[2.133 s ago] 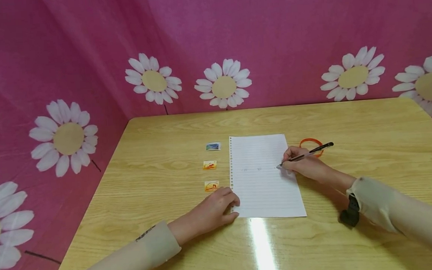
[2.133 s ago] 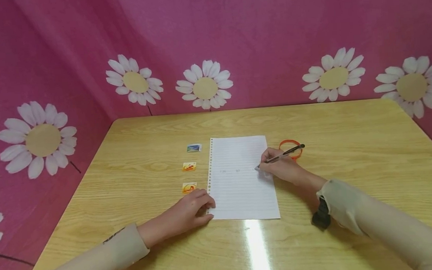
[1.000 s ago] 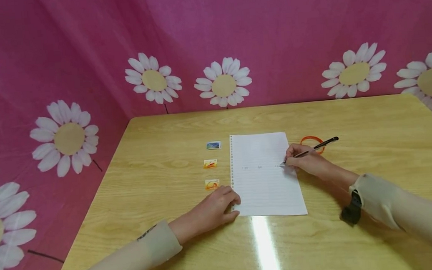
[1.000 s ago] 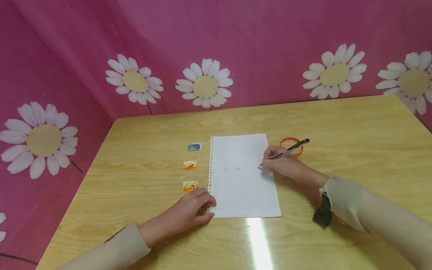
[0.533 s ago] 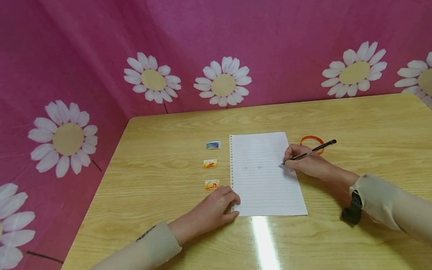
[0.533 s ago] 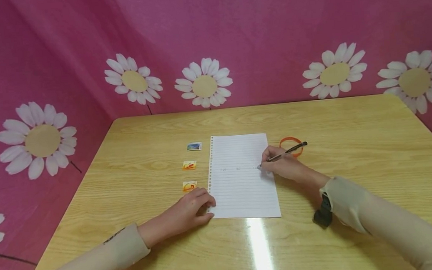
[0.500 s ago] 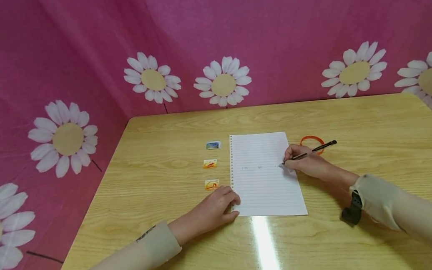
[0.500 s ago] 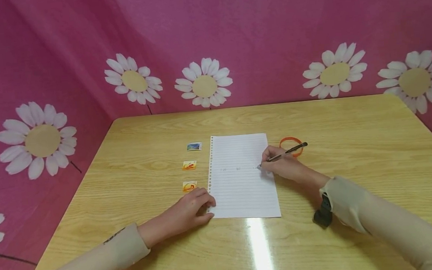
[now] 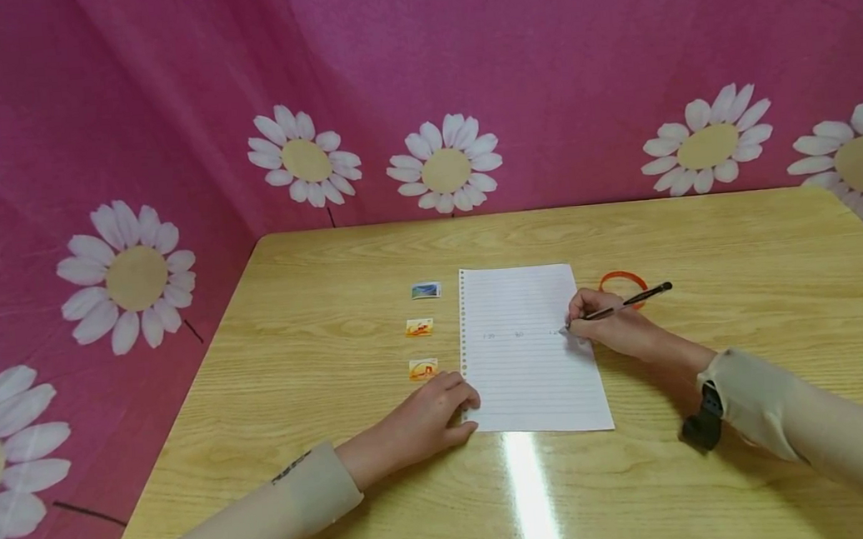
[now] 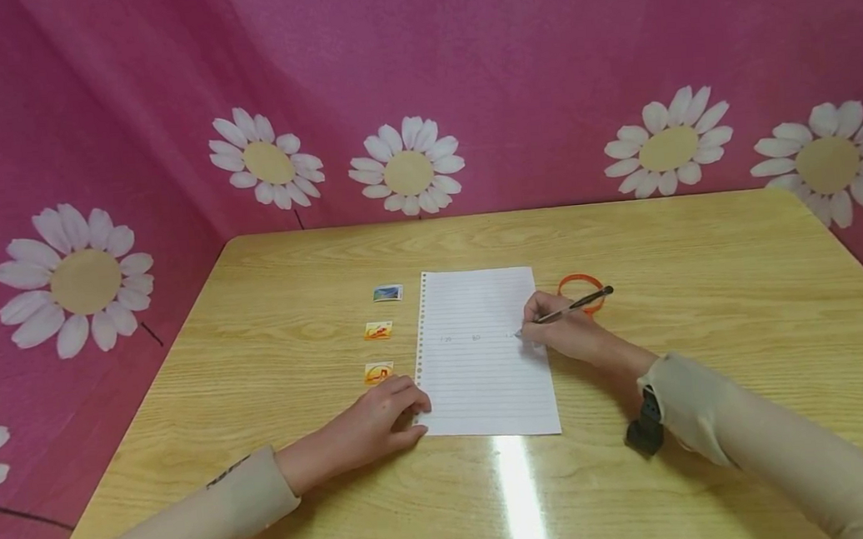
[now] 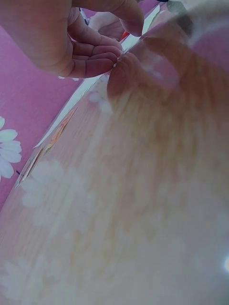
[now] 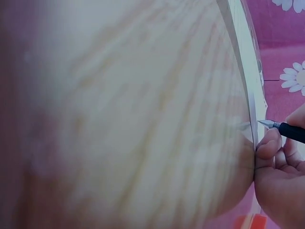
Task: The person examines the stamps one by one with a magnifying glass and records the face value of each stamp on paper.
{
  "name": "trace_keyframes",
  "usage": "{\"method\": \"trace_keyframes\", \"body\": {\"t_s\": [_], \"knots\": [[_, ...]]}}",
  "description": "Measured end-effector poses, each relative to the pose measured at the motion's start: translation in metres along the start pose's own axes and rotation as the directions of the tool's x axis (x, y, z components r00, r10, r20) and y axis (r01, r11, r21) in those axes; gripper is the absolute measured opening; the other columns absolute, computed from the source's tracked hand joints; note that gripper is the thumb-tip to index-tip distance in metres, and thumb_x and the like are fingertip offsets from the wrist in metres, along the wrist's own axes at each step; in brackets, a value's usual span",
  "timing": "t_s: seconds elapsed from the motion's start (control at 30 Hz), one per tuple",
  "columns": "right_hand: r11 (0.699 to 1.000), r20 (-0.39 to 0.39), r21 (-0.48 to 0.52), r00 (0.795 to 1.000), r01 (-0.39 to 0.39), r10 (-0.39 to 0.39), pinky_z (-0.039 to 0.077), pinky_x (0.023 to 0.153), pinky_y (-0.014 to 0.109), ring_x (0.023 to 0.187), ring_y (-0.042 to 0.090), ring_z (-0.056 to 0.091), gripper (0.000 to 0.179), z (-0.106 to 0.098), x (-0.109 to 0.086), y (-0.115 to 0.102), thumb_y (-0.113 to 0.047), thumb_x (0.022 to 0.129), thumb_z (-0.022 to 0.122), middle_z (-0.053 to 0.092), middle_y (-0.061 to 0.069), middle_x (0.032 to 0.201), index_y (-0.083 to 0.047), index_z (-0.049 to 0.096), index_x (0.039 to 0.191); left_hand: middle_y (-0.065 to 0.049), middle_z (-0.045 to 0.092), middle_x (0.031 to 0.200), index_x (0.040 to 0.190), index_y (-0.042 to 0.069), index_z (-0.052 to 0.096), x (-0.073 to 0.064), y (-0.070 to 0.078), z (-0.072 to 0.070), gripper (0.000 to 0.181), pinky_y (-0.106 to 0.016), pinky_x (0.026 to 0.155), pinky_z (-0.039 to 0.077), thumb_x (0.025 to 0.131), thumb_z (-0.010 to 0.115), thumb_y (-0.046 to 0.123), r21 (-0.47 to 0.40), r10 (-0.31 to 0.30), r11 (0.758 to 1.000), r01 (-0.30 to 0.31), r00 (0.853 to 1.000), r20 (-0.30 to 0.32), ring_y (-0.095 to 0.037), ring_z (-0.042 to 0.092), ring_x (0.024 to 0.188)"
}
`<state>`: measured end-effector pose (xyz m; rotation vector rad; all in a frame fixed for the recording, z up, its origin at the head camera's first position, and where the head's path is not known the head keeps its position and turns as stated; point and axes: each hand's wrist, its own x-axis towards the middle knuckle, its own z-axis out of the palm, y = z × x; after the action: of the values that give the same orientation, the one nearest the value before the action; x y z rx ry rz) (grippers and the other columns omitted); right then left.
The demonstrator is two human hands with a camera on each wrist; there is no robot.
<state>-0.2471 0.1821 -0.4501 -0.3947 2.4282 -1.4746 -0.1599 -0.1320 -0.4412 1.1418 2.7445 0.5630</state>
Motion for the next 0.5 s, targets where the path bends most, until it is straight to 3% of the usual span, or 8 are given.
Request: {"method": "trace_keyframes", "body": {"t_s": [0.5], "knots": [[0.998, 0.013, 0.069, 1.000, 0.010, -0.011, 0.044, 0.060, 0.023, 0.064, 0.007, 0.049, 0.013, -0.0011, 0.0000, 0.0068, -0.007, 0.090, 0.058, 0.054, -0.007, 0.080, 0.003, 0.050, 0.096, -0.003, 0.060, 0.101, 0.102, 0.007, 0.064, -0.0007, -0.0009, 0.0010, 0.018, -0.023, 0.081, 0.049, 0.091, 0.069, 0.020, -0.012, 0.006, 1.000, -0.006, 1.000, -0.017, -0.012, 0.050, 0.089]]}}
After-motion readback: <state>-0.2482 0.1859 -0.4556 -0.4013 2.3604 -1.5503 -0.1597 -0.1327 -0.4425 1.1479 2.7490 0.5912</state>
